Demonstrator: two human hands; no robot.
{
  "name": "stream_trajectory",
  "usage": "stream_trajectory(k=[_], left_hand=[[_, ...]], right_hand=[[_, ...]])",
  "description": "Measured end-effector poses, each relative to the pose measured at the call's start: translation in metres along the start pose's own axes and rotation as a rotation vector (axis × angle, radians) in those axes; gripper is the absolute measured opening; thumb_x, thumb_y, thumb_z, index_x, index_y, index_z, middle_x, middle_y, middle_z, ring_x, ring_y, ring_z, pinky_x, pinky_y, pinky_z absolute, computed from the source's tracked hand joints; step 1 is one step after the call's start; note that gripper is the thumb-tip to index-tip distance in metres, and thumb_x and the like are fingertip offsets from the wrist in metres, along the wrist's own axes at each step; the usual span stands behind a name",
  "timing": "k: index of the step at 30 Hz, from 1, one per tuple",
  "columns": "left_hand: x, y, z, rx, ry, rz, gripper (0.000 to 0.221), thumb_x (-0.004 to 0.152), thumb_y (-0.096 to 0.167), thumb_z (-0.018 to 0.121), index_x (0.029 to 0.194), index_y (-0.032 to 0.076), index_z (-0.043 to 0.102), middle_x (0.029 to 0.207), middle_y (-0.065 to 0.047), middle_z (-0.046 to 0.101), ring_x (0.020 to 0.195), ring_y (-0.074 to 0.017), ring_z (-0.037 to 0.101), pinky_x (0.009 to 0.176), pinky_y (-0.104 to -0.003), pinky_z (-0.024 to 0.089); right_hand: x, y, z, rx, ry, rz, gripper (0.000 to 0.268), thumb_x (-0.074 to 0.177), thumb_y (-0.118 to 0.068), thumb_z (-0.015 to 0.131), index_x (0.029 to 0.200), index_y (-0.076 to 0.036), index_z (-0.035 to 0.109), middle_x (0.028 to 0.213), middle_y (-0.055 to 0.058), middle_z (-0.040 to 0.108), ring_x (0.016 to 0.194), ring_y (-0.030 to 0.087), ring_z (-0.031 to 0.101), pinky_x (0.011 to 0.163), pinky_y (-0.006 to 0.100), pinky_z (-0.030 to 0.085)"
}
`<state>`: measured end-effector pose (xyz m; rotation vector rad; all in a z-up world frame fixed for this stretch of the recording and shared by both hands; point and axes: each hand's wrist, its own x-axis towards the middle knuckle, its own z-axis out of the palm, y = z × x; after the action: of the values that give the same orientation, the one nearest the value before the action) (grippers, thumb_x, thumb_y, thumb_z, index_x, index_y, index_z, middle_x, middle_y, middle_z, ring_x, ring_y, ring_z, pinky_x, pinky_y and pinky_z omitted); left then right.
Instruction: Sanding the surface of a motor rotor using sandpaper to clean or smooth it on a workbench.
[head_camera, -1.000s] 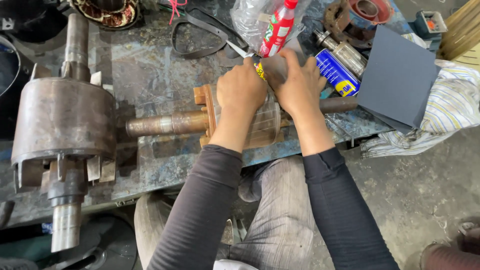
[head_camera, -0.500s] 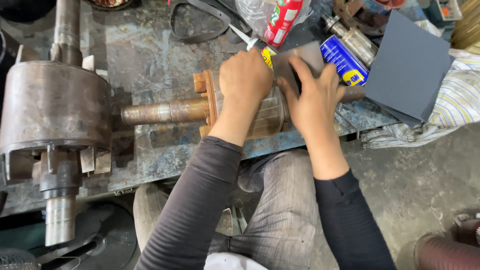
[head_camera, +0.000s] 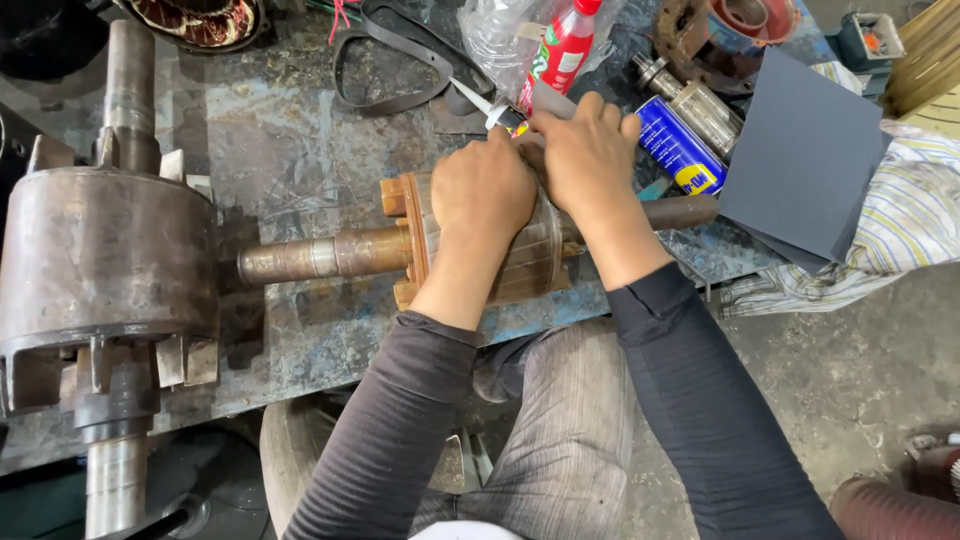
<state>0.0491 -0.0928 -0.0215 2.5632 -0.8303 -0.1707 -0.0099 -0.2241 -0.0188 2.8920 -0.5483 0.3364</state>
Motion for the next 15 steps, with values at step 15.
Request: stream_trajectory(k=[15], left_hand=[[0.010, 0.007, -0.015, 0.023, -0.024, -0.036, 0.034, 0.101, 0.016, 0.041, 0.121, 0.010, 0.068, 0.111, -0.016, 0.076, 0.098, -0.0438, 0.073, 0.077, -0.055, 0.056]], right_hand=[[-0.001, 0.003, -0.021, 0.253, -0.249, 0.100, 0.035, 0.107, -0.012, 0.055, 0.120, -0.031, 0.082, 0.118, 0.022, 0.052, 0.094, 0.054, 0.056, 0.088, 0.062, 0.040]])
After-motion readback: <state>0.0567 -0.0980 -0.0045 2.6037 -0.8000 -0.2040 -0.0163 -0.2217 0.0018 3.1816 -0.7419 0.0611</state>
